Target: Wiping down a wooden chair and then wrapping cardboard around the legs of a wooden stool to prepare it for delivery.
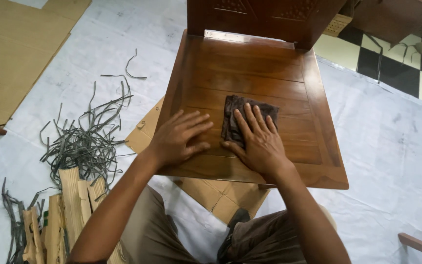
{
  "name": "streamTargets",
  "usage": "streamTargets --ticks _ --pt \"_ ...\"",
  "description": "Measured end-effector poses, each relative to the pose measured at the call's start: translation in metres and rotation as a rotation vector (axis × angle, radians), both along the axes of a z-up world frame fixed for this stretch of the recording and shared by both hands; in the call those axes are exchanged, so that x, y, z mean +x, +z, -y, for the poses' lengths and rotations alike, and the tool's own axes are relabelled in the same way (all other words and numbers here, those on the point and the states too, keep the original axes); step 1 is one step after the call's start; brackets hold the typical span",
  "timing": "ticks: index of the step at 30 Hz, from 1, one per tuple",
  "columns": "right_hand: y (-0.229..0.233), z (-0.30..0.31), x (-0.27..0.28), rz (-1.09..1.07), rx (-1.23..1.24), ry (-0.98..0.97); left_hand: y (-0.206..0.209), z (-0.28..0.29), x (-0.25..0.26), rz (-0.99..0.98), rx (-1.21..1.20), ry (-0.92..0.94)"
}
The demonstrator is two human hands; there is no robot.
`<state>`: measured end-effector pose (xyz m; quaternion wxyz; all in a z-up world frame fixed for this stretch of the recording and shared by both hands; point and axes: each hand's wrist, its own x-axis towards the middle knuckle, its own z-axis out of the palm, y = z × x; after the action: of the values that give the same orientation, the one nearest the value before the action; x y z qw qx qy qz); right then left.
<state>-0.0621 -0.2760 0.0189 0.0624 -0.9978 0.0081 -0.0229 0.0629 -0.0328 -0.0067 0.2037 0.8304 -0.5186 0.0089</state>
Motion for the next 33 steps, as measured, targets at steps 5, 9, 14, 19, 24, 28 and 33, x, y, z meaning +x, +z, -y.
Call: streamTargets --ticks 5,9,14,19,24,28,33 --pt "0.000 0.049 -0.016 0.032 -0.140 -0.104 0.000 0.004 0.024 0.014 0.055 0.048" --pt "-0.015 0.105 -0.009 0.015 -0.104 -0.273 0.006 0.006 0.020 0.026 0.014 0.100" --pt "-0.006 0.078 0.042 -0.026 -0.089 -0.258 -0.004 0.007 0.022 0.081 -0.093 0.129" --pt "-0.007 0.016 0.090 0.026 -0.090 -0.065 -0.005 0.005 0.022 0.098 -0.185 0.174" --pt "-0.062 -0.030 0.138 0.490 -0.269 0.242 0.000 0.007 0.019 0.101 -0.359 0.254" --pt "-0.071 -0.044 0.144 0.636 -0.348 0.390 0.004 0.006 0.016 0.098 -0.391 0.247" --pt "-0.042 -0.035 0.121 0.377 -0.208 0.424 0.008 0.005 0.017 0.025 -0.255 0.196"
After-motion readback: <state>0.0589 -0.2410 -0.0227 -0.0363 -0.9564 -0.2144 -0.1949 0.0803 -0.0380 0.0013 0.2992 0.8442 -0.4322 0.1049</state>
